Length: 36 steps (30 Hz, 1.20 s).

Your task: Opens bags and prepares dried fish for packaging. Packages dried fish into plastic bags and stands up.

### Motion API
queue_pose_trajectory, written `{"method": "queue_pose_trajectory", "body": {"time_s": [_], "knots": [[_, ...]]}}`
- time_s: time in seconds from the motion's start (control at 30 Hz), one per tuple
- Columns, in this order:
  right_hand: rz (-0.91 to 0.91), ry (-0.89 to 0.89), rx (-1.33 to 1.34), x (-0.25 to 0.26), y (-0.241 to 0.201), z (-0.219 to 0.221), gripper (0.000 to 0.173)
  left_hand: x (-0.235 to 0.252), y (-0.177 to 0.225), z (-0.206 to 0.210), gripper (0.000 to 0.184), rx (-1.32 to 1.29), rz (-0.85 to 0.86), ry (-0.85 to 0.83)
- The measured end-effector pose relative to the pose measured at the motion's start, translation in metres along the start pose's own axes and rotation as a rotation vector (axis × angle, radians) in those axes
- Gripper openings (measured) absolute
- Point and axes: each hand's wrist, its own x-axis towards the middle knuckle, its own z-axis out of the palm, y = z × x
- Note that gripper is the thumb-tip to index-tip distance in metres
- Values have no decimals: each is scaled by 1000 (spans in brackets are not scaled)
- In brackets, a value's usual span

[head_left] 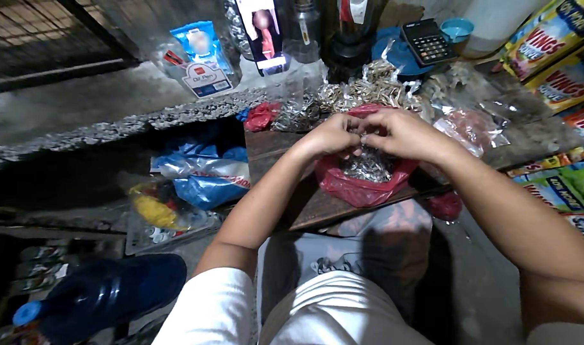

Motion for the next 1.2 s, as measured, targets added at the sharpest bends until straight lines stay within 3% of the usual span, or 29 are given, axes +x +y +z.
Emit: {"method": "queue_pose_trajectory", "body": {"time_s": [0.1,0.2,0.3,0.47,0.57,0.73,0.9,1.07,1.2], "knots": [[55,-153,-102,-3,0,6,26,-3,-1,-3,42,10,4,-4],[100,-238,-177,-6,-4,7,25,-3,-4,-3,46,24,9,-26],[56,-93,-130,-9,-4,1,25,-4,-2,-2,46,16,27,-24],[14,309,19,-17,1,-19,30,-14,7,-22,45,-95,136,59],[60,398,100,-22,10,-24,30,-21,8,-33,47,-124,154,52],[97,79,60,-24,20,-10,27,-43,9,-63,50,-150,221,94],[289,-294,-185,-16,18,13,73,-51,-8,-73,49,-215,241,68],[402,-415,-328,-14,10,21,93,-52,-23,-75,51,-293,213,71],[421,-403,-332,-12,10,24,81,-56,-31,-76,50,-309,211,50]]}}
